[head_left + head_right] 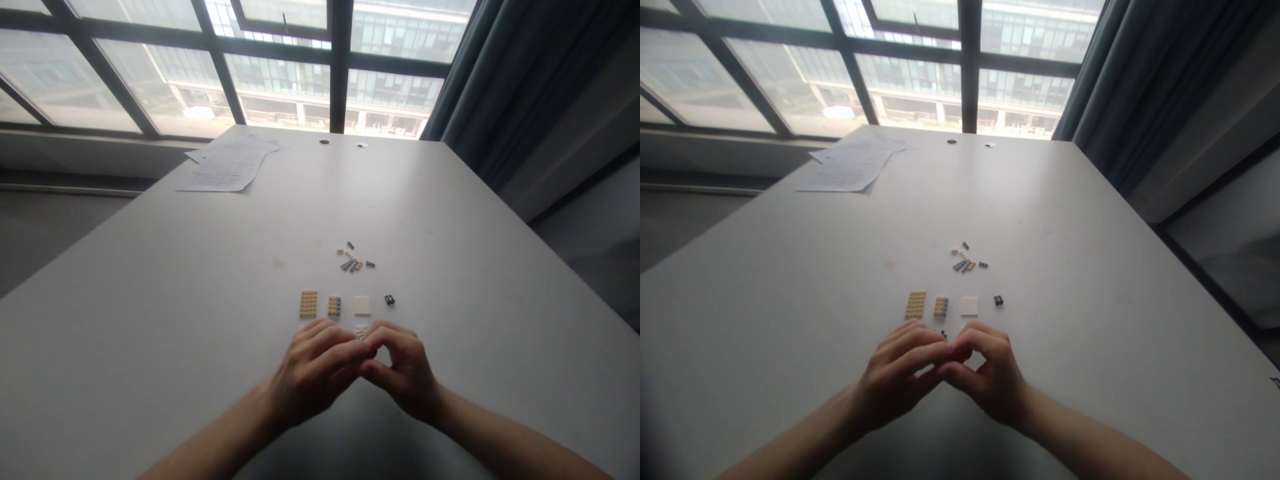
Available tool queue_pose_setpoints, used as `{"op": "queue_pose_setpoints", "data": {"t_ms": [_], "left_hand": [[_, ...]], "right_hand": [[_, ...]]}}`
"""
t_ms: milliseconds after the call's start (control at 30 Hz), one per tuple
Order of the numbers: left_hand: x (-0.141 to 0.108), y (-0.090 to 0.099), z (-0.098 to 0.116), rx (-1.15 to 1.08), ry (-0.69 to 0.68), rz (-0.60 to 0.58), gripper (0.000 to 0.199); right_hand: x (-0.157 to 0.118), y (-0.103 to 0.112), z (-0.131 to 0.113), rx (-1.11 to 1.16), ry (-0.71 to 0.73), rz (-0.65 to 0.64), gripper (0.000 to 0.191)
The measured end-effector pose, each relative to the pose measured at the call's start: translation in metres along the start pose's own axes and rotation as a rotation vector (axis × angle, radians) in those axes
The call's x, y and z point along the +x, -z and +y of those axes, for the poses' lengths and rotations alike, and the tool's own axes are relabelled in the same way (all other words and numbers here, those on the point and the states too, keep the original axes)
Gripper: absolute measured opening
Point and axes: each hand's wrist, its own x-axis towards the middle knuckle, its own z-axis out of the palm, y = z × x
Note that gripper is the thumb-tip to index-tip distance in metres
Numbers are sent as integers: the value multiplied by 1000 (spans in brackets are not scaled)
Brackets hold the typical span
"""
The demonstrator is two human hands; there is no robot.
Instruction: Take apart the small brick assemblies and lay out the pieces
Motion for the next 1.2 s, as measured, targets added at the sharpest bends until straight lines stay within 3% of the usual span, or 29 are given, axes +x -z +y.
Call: {"op": "queue_pose_setpoints", "data": {"t_ms": [267,467,600,667,833,967,1100,1200], "left_hand": [[4,3,1,69,76,87,22],[3,1,0,63,105,98,36],[4,1,-2,70,121,107,25],[5,2,-3,77,125,107,22],[3,5,-4,130,77,110,21],[0,7,-8,199,24,68,24],[3,16,-14,292,-1,97,36],[7,28,-21,360,31,179,30]], "right_hand": [[1,-4,-4,10,-49,-14,5],[3,-3,-3,35,-133,25,7],[2,-2,-1,65,-162,25,9],[1,-1,1,70,-157,45,4],[-2,0,6,61,-62,33,31],[0,2,5,37,-41,-18,24],[9,16,5,-53,-64,64,20],[18,36,5,-142,-102,217,20]]}}
